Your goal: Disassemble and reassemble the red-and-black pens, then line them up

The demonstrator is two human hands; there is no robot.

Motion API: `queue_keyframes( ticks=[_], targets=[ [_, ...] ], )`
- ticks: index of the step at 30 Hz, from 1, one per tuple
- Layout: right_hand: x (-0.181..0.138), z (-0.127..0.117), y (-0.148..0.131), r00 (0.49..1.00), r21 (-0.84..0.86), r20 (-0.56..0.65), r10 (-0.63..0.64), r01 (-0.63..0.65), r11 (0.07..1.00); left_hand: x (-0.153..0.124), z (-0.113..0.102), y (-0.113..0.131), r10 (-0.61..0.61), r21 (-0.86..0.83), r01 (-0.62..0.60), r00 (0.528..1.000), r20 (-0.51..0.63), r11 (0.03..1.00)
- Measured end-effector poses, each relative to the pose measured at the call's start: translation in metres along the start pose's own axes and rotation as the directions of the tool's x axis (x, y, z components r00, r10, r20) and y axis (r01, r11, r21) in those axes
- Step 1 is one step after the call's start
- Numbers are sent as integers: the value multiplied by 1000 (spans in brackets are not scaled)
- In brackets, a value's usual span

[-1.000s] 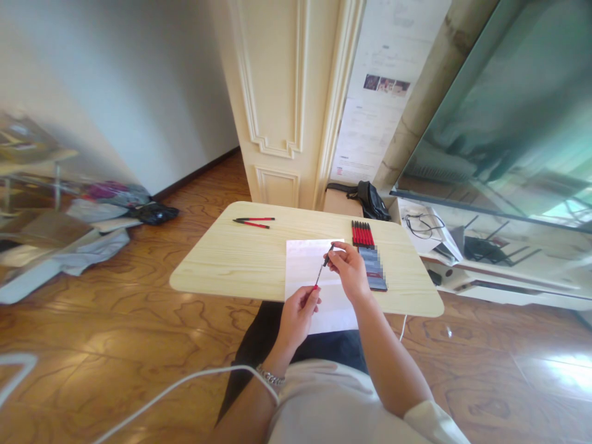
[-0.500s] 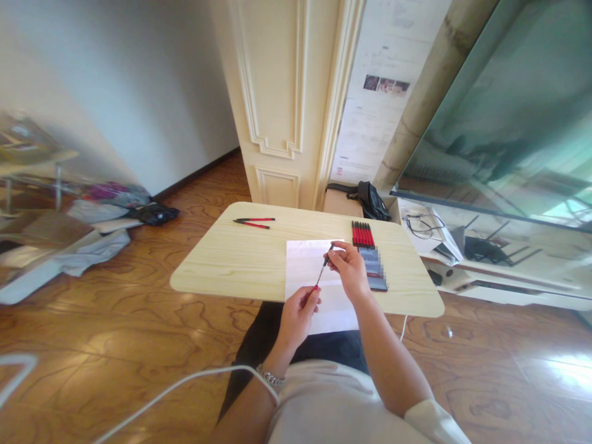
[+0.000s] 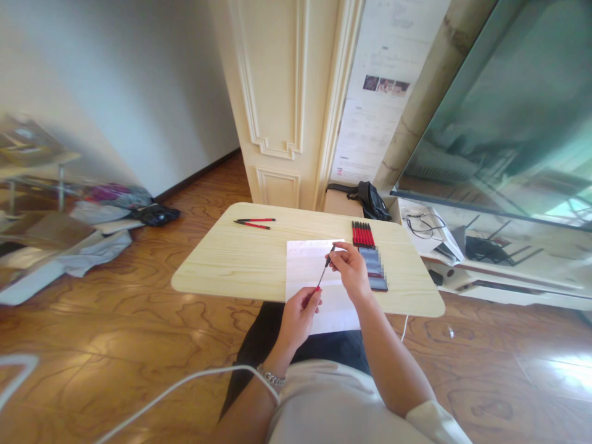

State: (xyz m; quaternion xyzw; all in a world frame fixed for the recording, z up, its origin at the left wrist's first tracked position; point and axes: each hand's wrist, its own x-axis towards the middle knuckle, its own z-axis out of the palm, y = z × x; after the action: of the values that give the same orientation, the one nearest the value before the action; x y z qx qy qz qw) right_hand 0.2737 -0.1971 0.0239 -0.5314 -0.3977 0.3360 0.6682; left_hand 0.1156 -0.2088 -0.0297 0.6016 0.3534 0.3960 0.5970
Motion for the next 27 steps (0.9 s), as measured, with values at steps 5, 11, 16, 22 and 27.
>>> queue_keyframes(
  ticks=[5, 11, 16, 22, 27],
  targets=[
    [0, -1, 1, 1000, 1, -1, -10, 10, 1000, 0, 0, -2, 10, 18, -10, 1000, 8, 1000],
    [1, -2, 3, 1000, -2, -4, -23, 23, 1000, -1, -1, -3, 20, 51, -22, 999, 29, 998],
    [1, -2, 4, 1000, -2, -8, -22, 22, 1000, -1, -1, -2, 13, 44, -15, 999, 29, 999],
    [1, -2, 4, 1000, 2, -5, -13, 13, 1000, 0, -1, -1, 14, 40, -15, 1000, 22, 999],
    [-5, 0, 6, 1000, -11, 30, 7, -7, 1000, 0, 0, 0, 9, 22, -9, 1000, 10, 1000]
  ],
)
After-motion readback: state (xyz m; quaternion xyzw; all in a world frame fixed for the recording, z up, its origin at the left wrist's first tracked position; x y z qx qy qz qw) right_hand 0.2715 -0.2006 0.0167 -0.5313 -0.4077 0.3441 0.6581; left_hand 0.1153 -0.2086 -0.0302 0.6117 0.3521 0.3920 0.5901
